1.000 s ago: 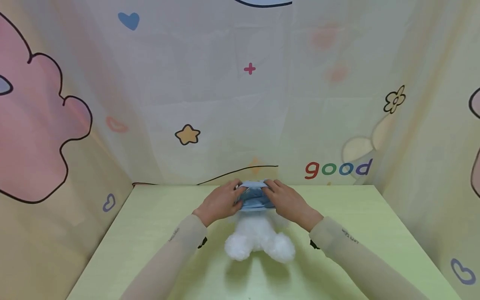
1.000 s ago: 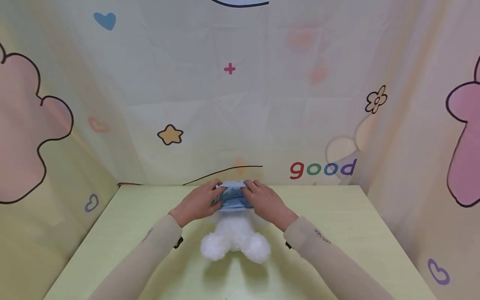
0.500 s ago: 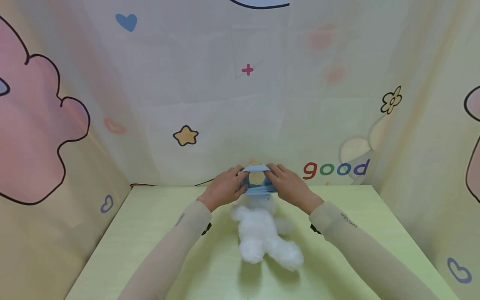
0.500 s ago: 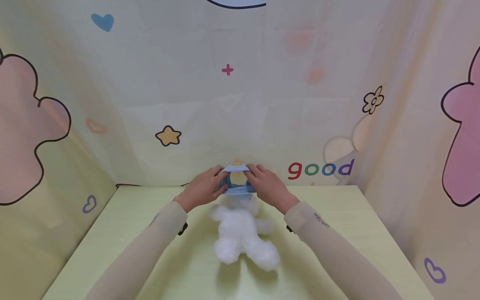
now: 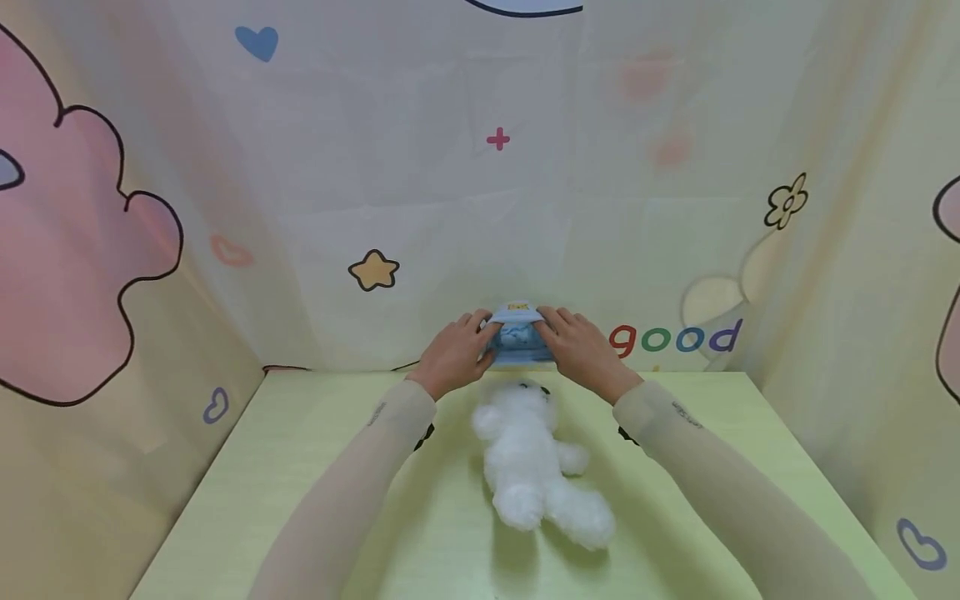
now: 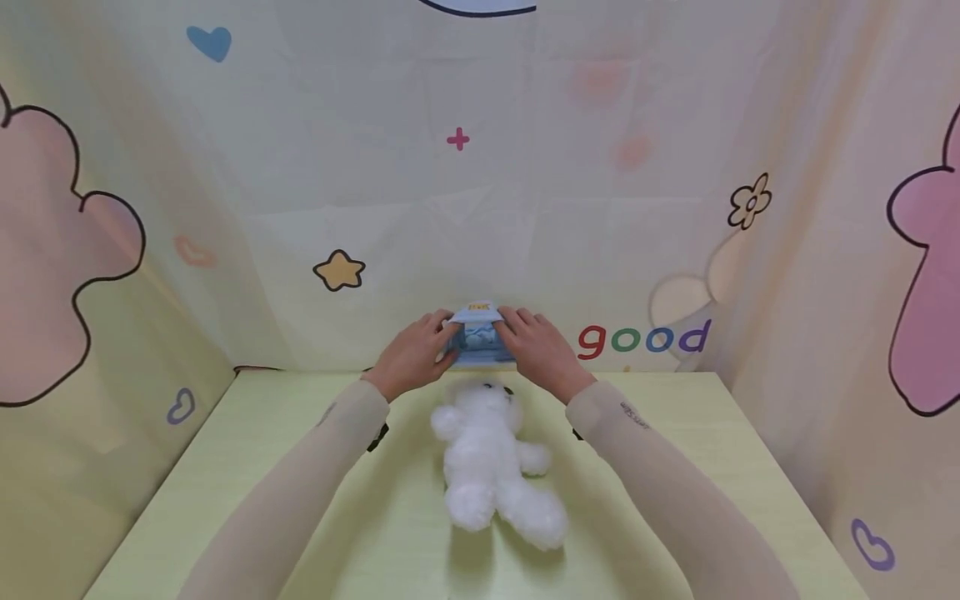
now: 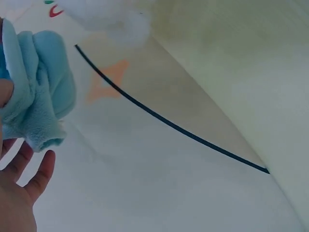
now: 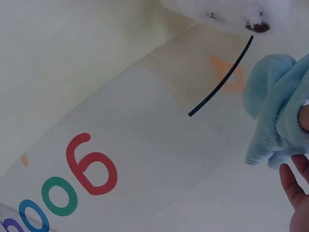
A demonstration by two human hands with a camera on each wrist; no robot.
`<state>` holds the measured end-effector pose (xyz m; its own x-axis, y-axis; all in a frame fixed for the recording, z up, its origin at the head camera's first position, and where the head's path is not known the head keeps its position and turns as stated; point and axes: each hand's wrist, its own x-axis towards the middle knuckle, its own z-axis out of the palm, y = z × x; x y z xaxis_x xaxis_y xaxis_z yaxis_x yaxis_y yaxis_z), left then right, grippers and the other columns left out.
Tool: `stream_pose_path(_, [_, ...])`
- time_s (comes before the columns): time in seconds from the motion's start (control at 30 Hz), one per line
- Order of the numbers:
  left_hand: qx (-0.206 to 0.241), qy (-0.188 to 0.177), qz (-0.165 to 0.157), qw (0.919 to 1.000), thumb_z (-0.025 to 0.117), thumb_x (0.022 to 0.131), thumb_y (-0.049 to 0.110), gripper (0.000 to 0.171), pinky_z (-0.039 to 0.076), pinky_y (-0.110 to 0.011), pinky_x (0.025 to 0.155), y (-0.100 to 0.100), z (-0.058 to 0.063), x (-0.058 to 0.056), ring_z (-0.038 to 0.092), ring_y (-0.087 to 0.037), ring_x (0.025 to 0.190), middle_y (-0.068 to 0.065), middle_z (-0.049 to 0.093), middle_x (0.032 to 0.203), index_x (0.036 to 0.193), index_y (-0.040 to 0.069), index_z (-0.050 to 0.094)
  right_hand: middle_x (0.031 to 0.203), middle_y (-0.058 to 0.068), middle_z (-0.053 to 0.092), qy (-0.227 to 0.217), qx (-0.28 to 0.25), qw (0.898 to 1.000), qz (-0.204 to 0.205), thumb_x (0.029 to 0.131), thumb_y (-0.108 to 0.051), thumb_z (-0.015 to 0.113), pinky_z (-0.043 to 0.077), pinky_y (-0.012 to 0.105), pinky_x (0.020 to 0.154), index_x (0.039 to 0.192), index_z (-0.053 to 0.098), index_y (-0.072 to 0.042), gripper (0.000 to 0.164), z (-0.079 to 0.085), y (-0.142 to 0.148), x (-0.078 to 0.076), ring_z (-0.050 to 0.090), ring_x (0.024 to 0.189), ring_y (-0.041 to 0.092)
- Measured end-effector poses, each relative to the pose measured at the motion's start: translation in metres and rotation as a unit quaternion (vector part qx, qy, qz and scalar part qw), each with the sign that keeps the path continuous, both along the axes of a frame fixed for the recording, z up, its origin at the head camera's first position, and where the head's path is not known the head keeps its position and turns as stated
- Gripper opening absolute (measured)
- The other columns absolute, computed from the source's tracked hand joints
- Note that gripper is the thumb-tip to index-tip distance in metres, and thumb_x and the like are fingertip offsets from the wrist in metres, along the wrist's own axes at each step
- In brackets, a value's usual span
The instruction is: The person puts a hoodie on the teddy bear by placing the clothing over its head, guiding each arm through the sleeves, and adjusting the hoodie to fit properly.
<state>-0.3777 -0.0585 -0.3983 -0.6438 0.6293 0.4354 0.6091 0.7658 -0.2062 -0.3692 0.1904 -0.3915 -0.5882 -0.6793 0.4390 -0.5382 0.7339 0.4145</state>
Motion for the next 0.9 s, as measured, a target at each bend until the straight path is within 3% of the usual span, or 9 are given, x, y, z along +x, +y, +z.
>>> stream_pose_path(0.23, [-0.042,0.036,0.017,0.9983,0.054,0.1,0.036,0.041,0.053,-0.033,0.084,0.006,-0.022,-0.018,0.056,-0.022,0.113,-0.007,0.049,0.138,0.137,0.019,0.051,0.137,0.015,0.051,0.013,-0.009,1.0,-0.013,0.085,-0.015,0.075,0.053,0.042,0.089,0.128,0.057,-0.004,0.048,-0.025,0.006,-0.017,0.056,0.114,0.031])
stream_pose_path(0.43, [-0.024,0.037,0.031,0.9986,0.055,0.1,0.037,0.039,0.053,-0.035,0.087,0.005,-0.049,-0.027,0.055,-0.022,0.116,-0.007,0.05,0.138,0.135,0.02,0.053,0.138,0.012,0.052,0.024,0.008,0.999,-0.019,0.089,-0.02,0.072,0.053,0.04,0.087,0.128,0.058,-0.007,0.043,-0.046,0.002,-0.025,0.056,0.113,0.029])
stream_pose_path(0.6, [-0.003,0.035,0.034,0.9988,0.055,0.1,0.035,0.036,0.052,-0.039,0.093,0.007,-0.069,-0.03,0.051,-0.025,0.121,-0.009,0.046,0.142,0.133,0.018,0.055,0.139,0.011,0.053,0.024,0.019,0.999,-0.031,0.092,-0.022,0.069,0.053,0.04,0.088,0.128,0.058,-0.009,0.04,-0.06,0.0,-0.024,0.057,0.113,0.028])
stream_pose_path(0.73, [-0.015,0.047,0.046,0.9977,0.056,0.1,0.035,0.037,0.051,-0.037,0.095,0.01,-0.079,-0.03,0.051,-0.025,0.122,-0.009,0.045,0.143,0.132,0.019,0.055,0.142,0.01,0.052,0.017,0.017,0.999,-0.034,0.091,-0.022,0.07,0.053,0.04,0.089,0.129,0.058,-0.01,0.042,-0.072,0.001,-0.025,0.057,0.114,0.028])
stream_pose_path(0.9, [-0.023,0.058,0.037,0.9973,0.059,0.098,0.033,0.038,0.049,-0.036,0.1,0.013,-0.09,-0.035,0.054,-0.025,0.122,-0.009,0.05,0.14,0.133,0.018,0.055,0.143,0.011,0.051,0.014,0.014,0.999,-0.032,0.09,-0.019,0.071,0.054,0.04,0.088,0.13,0.058,-0.01,0.043,-0.084,0.004,-0.028,0.057,0.114,0.028])
